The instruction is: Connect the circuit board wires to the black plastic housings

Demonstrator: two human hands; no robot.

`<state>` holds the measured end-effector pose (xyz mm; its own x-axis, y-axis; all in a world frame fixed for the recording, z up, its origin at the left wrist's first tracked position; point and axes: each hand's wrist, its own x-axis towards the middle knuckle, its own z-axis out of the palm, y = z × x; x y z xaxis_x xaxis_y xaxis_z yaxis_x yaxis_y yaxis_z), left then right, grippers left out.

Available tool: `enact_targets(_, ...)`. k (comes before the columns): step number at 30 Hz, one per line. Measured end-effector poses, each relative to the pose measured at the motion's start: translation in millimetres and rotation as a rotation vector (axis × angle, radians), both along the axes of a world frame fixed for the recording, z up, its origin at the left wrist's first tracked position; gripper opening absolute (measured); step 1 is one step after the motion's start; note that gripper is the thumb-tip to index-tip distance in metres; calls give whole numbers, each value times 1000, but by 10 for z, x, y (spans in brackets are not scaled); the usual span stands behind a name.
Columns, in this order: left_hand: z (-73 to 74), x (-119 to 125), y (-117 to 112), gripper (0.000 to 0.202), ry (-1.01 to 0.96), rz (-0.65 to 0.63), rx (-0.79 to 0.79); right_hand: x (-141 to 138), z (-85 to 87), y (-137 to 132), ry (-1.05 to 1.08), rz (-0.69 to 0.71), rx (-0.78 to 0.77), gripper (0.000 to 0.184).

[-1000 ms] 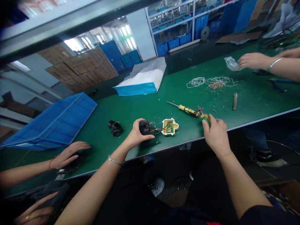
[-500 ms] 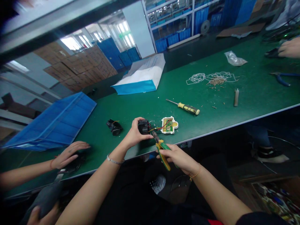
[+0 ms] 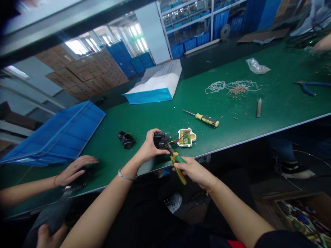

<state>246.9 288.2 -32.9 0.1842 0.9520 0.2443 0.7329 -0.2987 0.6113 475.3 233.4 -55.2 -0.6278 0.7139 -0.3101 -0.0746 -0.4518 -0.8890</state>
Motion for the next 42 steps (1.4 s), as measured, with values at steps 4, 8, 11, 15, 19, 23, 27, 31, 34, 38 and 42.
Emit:
enact_targets(4,-7,-10,4,91,6,2,4,-10,-34,21,-6,-79,67,34)
enact_targets(8,-6,-2,-1,91,7,6,-1,3,-113,25,42,-112,74,35)
enact_targets(11,-4,8,-4,92,5,6,5,15,-161,23,77,-131,52,37)
enact_targets(15,-2,10,1,93,8,-4,7,18,-166,21,76,-150,65,39)
enact_targets(19,-2,10,4,92,14,-14,10,11,-139,12,55,-175,77,40)
enact_targets(23,0,15,1,91,21,-18,11,-12,-113,1,27,-191,91,38)
enact_targets(27,6,19,-3,91,21,-22,11,-37,-93,-5,-61,-215,152,36)
enact_targets(31,21,38,-7,89,17,-29,18,-38,-91,-11,-127,-234,295,33)
enact_targets(34,28,57,-6,88,12,-29,22,-35,-94,-20,-136,-252,376,36)
enact_targets(38,36,73,-5,87,11,-38,20,-36,-100,-26,-192,-264,430,41)
enact_targets(42,46,76,-7,85,20,-37,9,-37,-112,-15,-273,-251,465,46)
